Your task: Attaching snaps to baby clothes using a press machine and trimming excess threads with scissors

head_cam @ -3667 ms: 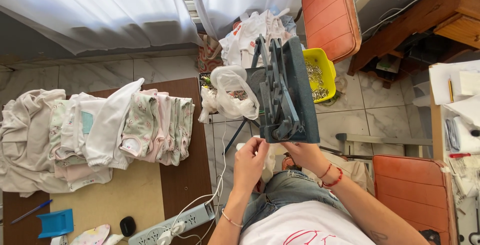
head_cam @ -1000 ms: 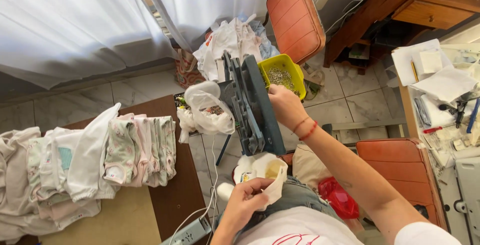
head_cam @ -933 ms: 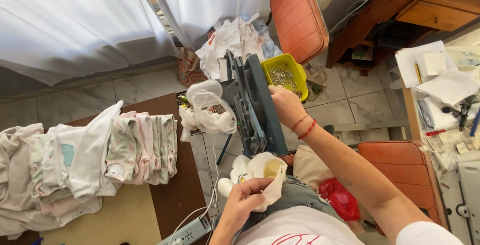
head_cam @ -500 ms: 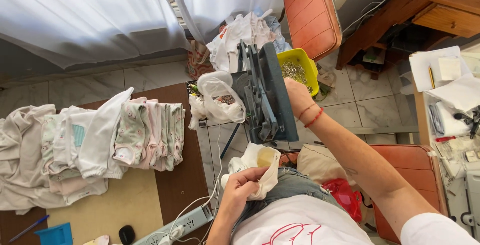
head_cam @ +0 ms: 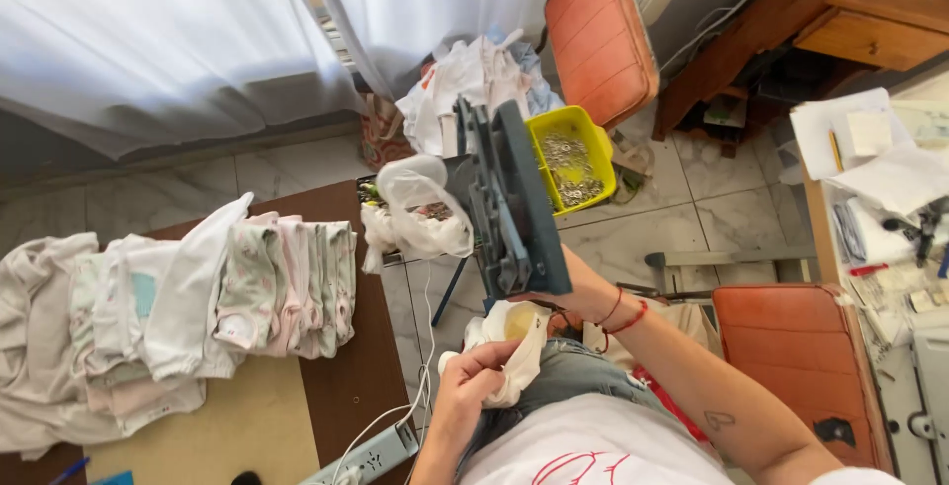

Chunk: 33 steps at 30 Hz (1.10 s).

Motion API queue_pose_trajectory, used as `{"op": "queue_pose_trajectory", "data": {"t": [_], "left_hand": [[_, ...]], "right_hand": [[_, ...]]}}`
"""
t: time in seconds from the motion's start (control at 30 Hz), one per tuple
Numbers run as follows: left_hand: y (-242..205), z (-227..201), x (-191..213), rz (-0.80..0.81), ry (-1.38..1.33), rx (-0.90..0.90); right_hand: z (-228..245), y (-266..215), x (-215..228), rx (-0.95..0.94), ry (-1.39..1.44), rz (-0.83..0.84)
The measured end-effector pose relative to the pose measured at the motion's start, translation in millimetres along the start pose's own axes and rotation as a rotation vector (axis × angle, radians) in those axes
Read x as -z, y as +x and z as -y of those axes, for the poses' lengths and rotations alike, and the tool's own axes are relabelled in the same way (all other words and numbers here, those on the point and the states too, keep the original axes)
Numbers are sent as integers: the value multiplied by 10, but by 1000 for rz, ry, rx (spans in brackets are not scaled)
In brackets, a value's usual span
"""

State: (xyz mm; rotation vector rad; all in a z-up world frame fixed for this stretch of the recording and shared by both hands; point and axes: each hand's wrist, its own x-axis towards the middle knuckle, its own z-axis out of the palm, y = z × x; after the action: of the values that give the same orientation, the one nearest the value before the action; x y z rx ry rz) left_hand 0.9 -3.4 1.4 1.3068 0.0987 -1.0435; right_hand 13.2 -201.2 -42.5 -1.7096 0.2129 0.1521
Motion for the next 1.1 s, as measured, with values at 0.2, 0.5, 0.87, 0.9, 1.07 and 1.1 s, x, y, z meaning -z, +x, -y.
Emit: {"op": "queue_pose_trajectory", "data": {"t": [0.2,0.5,0.87,0.9,1.07,1.1], "left_hand": [[42,20,-40,39,-24,-40],[48,10,-87,-5,26,-18],[7,-7,-47,-8,21,-23],[13,11,-36,-10,19,-24],[9,27,-29,-6,3,-20],[7,8,-34,-8,1,-22]], "right_hand": [[86,-51,62,-201,678,105],[-22,539,906,151,-956,-466],[-230,708,956,-100,-1169,-255],[-182,694,949,-98,-1170,-253],[21,585,940,-68,-880,-336],[65,536,917,-66,-881,-334]]}}
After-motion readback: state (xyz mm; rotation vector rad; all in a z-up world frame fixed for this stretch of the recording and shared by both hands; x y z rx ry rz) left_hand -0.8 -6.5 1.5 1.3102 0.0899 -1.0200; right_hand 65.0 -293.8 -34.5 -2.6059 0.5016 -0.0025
